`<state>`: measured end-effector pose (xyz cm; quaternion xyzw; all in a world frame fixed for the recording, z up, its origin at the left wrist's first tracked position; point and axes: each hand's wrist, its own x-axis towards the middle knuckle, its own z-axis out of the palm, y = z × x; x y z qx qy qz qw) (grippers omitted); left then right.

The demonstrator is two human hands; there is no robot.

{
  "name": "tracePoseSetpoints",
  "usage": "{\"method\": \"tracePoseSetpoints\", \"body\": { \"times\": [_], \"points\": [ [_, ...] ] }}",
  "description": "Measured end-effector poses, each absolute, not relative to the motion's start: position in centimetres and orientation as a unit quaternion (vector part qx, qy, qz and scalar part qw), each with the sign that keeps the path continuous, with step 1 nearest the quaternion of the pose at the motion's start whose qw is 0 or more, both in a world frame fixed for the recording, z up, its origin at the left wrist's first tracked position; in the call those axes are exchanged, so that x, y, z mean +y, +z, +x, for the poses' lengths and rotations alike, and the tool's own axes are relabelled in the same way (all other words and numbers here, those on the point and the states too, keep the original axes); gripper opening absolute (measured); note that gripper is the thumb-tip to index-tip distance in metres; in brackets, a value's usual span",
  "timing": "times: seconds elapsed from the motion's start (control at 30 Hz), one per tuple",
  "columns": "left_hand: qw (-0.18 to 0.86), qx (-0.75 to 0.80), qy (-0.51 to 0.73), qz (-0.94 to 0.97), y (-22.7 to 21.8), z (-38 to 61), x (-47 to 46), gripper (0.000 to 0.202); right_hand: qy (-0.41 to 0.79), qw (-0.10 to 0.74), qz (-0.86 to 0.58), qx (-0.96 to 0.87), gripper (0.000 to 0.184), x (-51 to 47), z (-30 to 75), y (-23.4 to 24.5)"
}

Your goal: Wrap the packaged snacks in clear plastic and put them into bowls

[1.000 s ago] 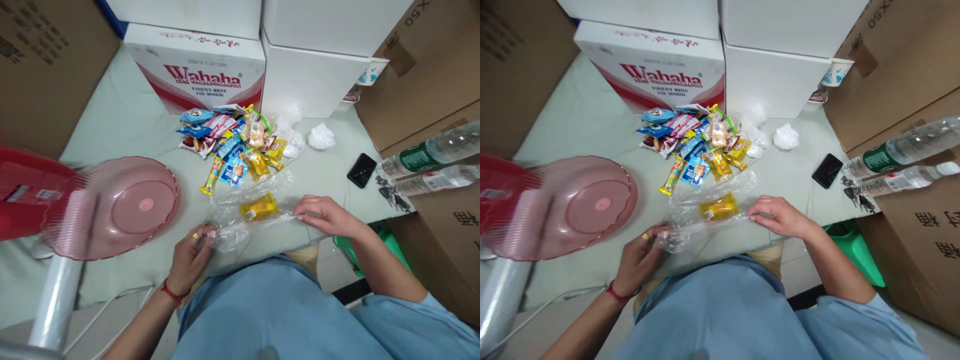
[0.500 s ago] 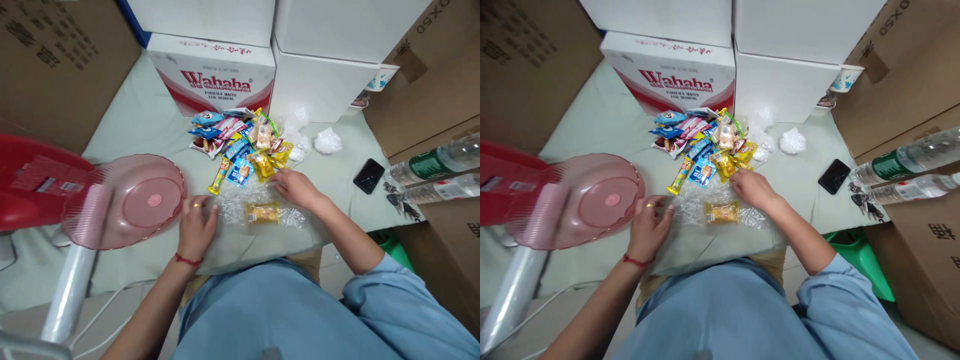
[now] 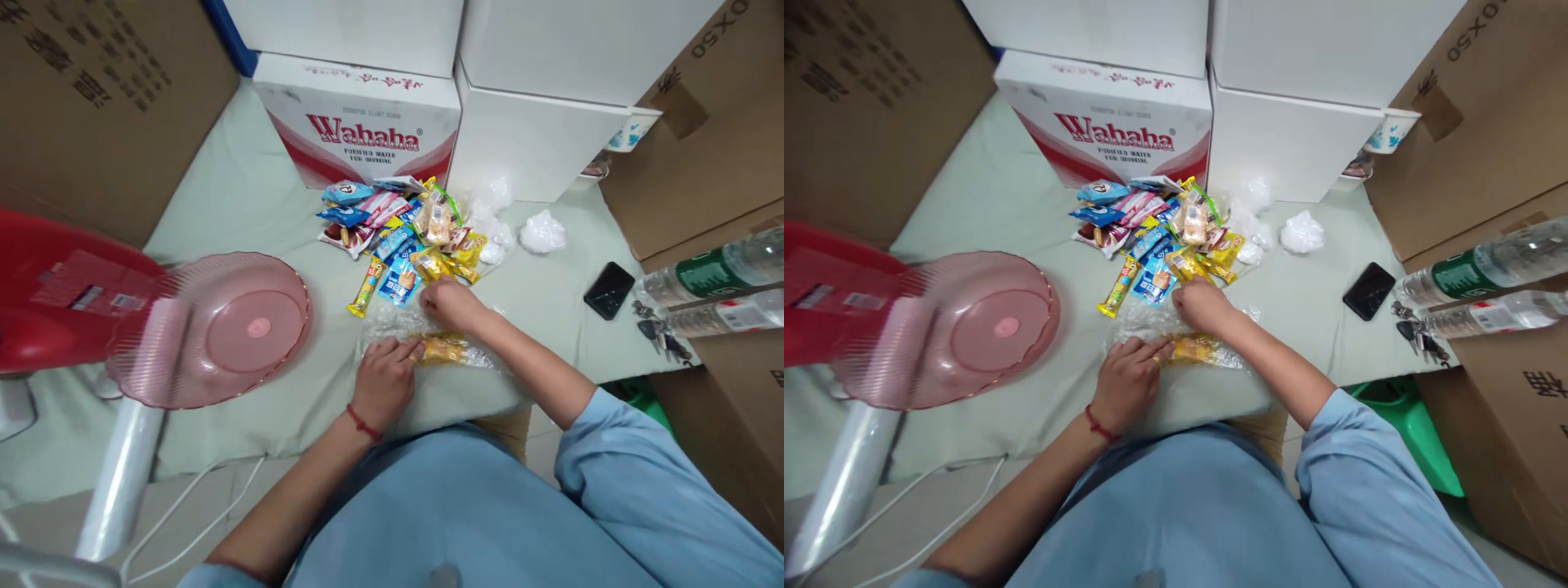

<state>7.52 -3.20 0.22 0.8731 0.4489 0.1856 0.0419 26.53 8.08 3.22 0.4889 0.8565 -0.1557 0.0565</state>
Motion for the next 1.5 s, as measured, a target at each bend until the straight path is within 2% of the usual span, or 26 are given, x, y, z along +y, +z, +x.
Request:
{"method": "tracePoseSetpoints", "body": {
  "times": [0.17,0.33,0.53,0.67,0.8,0.93,1.07,1.13,1.2,1.33,1.43,1.5],
  "points": [
    [0.054,0.47,0.163,0.866,-0.9,8.0,-3.8,0.037,-0.124,-0.053,0.435,0.89,0.02,6.2,27.5,4.8],
    [0.06,0.477,0.163,0.861,-1.1,7.9,-4.0,0.037,-0.158,0.04,0.418,0.894,0.02,1.9,28.0,5.6],
    [0.078,0.473,0.181,0.859,-1.6,7.8,-4.2,0.038,-0.244,-0.021,0.536,0.808,0.057,-0.5,28.2,3.7],
    [0.079,0.478,0.181,0.856,-1.9,7.9,-4.5,0.038,-0.268,-0.038,0.545,0.793,0.037,-1.3,27.9,3.4],
    [0.094,0.494,0.181,0.845,-2.2,7.7,-4.4,0.029,-0.216,-0.006,0.502,0.838,0.039,-3.1,27.2,3.4],
    [0.227,0.474,0.266,0.808,-2.7,6.3,-4.1,0.031,-0.151,0.013,0.485,0.861,0.045,-4.6,26.7,2.4],
    [0.37,0.505,0.413,0.662,-1.8,4.3,-4.2,0.025,-0.127,0.034,0.464,0.876,0.051,-5.4,26.5,1.4],
    [0.362,0.547,0.473,0.588,-0.7,4.0,-3.7,0.021,-0.122,0.032,0.469,0.874,0.053,-5.7,26.4,1.2],
    [0.299,0.584,0.495,0.57,0.4,4.3,-2.6,0.019,-0.123,0.029,0.48,0.868,0.054,-6.0,26.2,1.0],
    [0.189,0.634,0.411,0.627,1.0,5.9,0.3,0.034,-0.14,0.025,0.495,0.857,0.053,-6.4,26.0,1.1],
    [0.209,0.635,0.277,0.69,0.0,6.0,0.9,0.046,-0.154,0.015,0.498,0.853,0.051,-6.3,26.1,1.2],
    [0.231,0.622,0.192,0.723,-0.3,5.2,0.1,0.043,-0.173,0.0,0.504,0.846,0.047,-6.2,26.2,1.2]
  ]
}}
